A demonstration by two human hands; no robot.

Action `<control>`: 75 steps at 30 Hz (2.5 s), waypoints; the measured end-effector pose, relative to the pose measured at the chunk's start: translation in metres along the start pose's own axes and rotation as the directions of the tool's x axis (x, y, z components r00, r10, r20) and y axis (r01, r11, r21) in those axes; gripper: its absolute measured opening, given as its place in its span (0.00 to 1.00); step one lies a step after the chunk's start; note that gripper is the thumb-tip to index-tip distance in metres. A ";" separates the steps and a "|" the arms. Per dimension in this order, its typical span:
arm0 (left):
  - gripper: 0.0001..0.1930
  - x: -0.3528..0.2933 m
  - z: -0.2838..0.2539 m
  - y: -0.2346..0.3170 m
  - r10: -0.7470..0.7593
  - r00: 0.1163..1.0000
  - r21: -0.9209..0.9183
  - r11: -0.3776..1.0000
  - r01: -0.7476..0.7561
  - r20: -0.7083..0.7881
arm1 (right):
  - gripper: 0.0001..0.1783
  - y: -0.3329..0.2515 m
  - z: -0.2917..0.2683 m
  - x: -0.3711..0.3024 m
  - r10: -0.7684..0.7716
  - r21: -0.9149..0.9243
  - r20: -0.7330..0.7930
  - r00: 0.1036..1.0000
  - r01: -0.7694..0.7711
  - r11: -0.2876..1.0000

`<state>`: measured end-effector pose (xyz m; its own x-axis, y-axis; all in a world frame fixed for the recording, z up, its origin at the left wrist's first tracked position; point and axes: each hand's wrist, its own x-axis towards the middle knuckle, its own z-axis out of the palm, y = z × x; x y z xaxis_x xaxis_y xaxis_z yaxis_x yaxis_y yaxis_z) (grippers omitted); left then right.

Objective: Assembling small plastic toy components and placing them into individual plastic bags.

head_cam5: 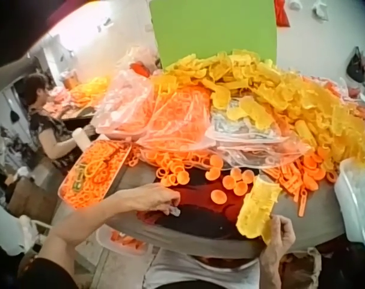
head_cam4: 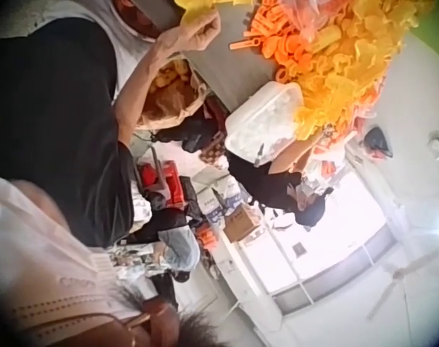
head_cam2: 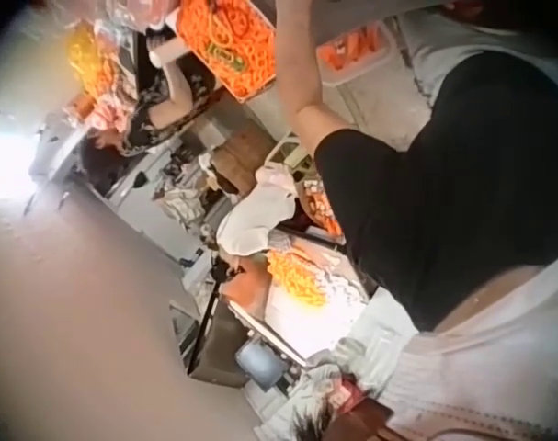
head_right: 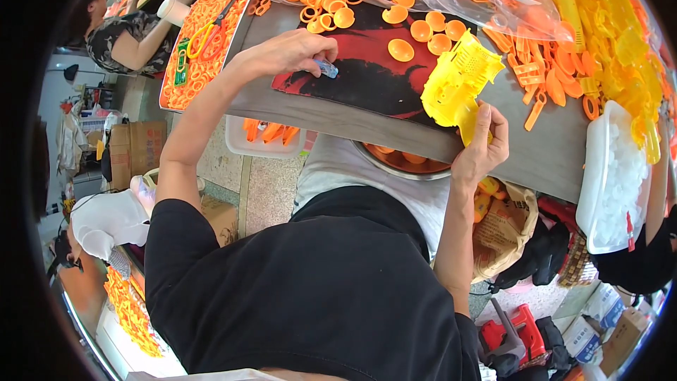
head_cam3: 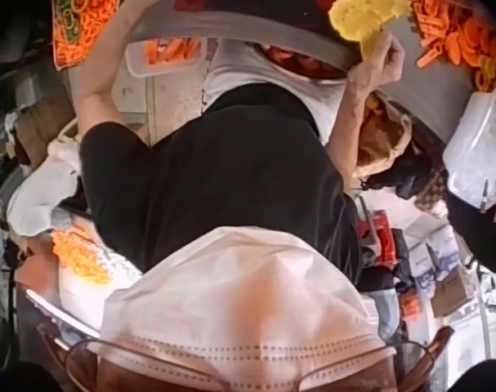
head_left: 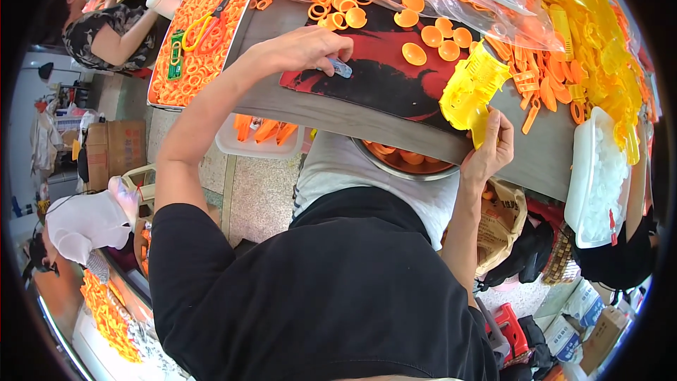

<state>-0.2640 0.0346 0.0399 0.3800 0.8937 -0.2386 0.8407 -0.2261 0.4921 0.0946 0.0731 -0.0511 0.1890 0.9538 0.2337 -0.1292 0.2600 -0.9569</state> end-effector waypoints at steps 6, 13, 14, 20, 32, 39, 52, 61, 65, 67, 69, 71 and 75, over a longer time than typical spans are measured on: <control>0.16 -0.002 0.009 -0.014 0.192 0.974 0.124 0.976 -0.178 -0.117 | 0.13 0.001 -0.001 0.002 -0.012 -0.020 0.014 1.000 0.012 1.000; 0.17 0.002 0.002 -0.006 -0.144 0.989 -0.044 0.989 0.144 0.016 | 0.13 0.002 -0.003 0.002 -0.007 -0.003 0.030 1.000 0.007 1.000; 0.18 0.001 0.004 -0.010 -0.126 0.992 -0.033 0.992 0.126 -0.003 | 0.13 0.001 -0.003 0.002 -0.005 0.000 0.032 0.999 0.005 1.000; 0.15 -0.014 0.023 -0.015 -0.013 0.969 -0.028 1.000 0.007 -0.246 | 0.12 0.000 -0.003 0.000 0.009 0.028 0.017 1.000 -0.009 1.000; 0.24 -0.066 0.012 -0.065 -0.474 0.684 -0.073 0.846 0.528 -0.555 | 0.12 -0.012 0.001 -0.006 0.021 0.200 -0.147 0.989 0.009 0.980; 0.38 -0.047 0.015 -0.020 -0.037 0.726 0.412 0.803 0.430 -0.686 | 0.12 -0.010 0.001 -0.005 0.023 0.182 -0.178 0.984 0.010 0.983; 0.41 0.186 0.083 0.073 0.439 0.694 0.450 0.874 -0.184 -0.570 | 0.11 -0.018 0.007 -0.004 0.046 0.124 -0.203 0.978 -0.021 0.992; 0.16 0.196 0.073 0.060 0.548 0.616 0.610 0.781 -0.135 -0.565 | 0.11 -0.009 0.002 -0.004 0.012 0.084 -0.181 0.983 0.003 0.996; 0.18 0.161 0.058 0.036 0.450 0.632 0.607 0.793 0.041 -0.631 | 0.11 -0.009 0.002 -0.004 0.028 0.092 -0.156 0.987 -0.013 0.996; 0.20 0.150 0.051 0.024 0.389 0.622 0.550 0.831 0.080 -0.679 | 0.11 -0.010 0.002 -0.003 0.045 0.083 -0.163 0.986 -0.032 0.996; 0.27 0.146 0.045 0.012 0.305 0.630 0.441 0.895 0.066 -0.714 | 0.11 -0.006 0.003 -0.002 0.027 0.077 -0.158 0.987 -0.015 0.997; 0.29 0.145 0.049 0.005 0.273 0.632 0.378 0.925 0.035 -0.726 | 0.11 -0.005 0.003 -0.002 0.004 0.066 -0.157 0.988 0.006 0.998; 0.34 0.139 0.055 0.025 0.206 0.611 0.336 0.936 0.105 -0.764 | 0.12 -0.002 0.000 -0.003 -0.003 0.038 -0.160 0.987 0.009 0.999</control>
<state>-0.1688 0.1319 -0.0268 0.1103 0.7957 0.5955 0.9564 -0.2480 0.1541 0.0940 0.0698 -0.0503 0.3423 0.9168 0.2058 -0.1644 0.2741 -0.9476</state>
